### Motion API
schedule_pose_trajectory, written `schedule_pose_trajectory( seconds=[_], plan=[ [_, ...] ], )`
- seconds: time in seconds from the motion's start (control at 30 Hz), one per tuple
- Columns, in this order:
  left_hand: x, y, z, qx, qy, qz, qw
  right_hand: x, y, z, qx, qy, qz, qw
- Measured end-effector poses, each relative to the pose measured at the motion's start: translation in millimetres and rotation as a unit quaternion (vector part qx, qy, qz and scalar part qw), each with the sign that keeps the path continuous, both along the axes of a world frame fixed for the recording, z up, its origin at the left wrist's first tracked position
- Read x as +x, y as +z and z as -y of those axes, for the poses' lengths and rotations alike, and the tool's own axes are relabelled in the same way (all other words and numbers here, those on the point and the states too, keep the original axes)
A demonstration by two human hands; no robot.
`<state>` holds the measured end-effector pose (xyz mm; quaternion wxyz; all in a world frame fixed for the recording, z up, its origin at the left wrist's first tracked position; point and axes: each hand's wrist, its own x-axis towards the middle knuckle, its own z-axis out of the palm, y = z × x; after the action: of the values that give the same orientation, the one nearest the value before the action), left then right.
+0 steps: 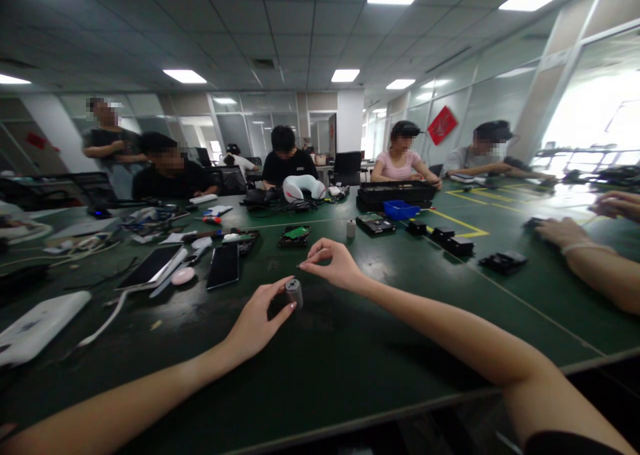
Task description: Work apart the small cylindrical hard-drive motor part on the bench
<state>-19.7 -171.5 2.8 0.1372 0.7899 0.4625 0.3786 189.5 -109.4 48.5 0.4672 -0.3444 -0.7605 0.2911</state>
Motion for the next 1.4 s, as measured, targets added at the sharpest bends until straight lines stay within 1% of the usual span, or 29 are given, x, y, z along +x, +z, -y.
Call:
schedule_pose_trajectory(
  seconds=[0.07,0.17,0.27,0.37,0.5,0.73,0.83,0.9,1.03,1.1,1.2,1.3,1.4],
  plan=[
    [0.2,0.6,0.8,-0.004,-0.001,-0.001,1.0,6.6,-4.0,-9.2,-0.007,-0.02,-0.005,1.0],
    [-0.2,0.6,1.7,-0.007,-0.001,-0.002,1.0,17.1,-17.1,-22.5,-0.036,-0.043,0.018,0.998],
    [-1.4,-0.5,1.6,-0.009,-0.002,-0.003,1.0,25.3,-32.3,-30.3,-0.059,-0.042,0.052,0.996],
    [-2.4,-1.6,0.9,-0.004,-0.007,-0.007,1.0,30.1,-42.1,-33.0,-0.073,-0.03,0.076,0.994],
    [-2.4,-1.1,0.8,-0.001,-0.01,-0.006,1.0,32.6,-45.4,-33.9,-0.079,-0.021,0.094,0.992],
    [-2.6,-0.8,1.0,0.0,-0.011,0.0,1.0,31.8,-45.3,-32.6,-0.076,-0.03,0.096,0.992],
    [-2.6,-0.9,1.0,-0.001,-0.009,-0.002,1.0,30.0,-42.8,-32.1,-0.072,-0.034,0.086,0.993],
    [-2.3,-0.8,1.2,-0.003,-0.007,-0.004,1.0,27.8,-37.1,-31.5,-0.065,-0.04,0.074,0.994],
    [-1.3,-0.9,1.2,-0.003,-0.004,0.0,1.0,18.4,-15.1,-22.2,-0.045,-0.043,0.038,0.997],
    [-0.7,-1.1,0.9,0.006,-0.004,0.004,1.0,11.3,-2.5,-11.7,-0.025,-0.018,0.012,0.999],
    [-0.3,-1.6,0.4,0.019,-0.005,0.0,1.0,0.3,11.2,7.0,0.011,0.007,0.013,1.0],
    [-0.2,-2.0,0.0,0.021,0.0,-0.005,1.0,-7.5,15.1,20.2,0.019,0.034,0.025,0.999],
    [-0.2,-2.2,-0.4,0.02,0.004,-0.006,1.0,-10.6,12.5,23.9,0.027,0.042,0.038,0.998]
  ],
)
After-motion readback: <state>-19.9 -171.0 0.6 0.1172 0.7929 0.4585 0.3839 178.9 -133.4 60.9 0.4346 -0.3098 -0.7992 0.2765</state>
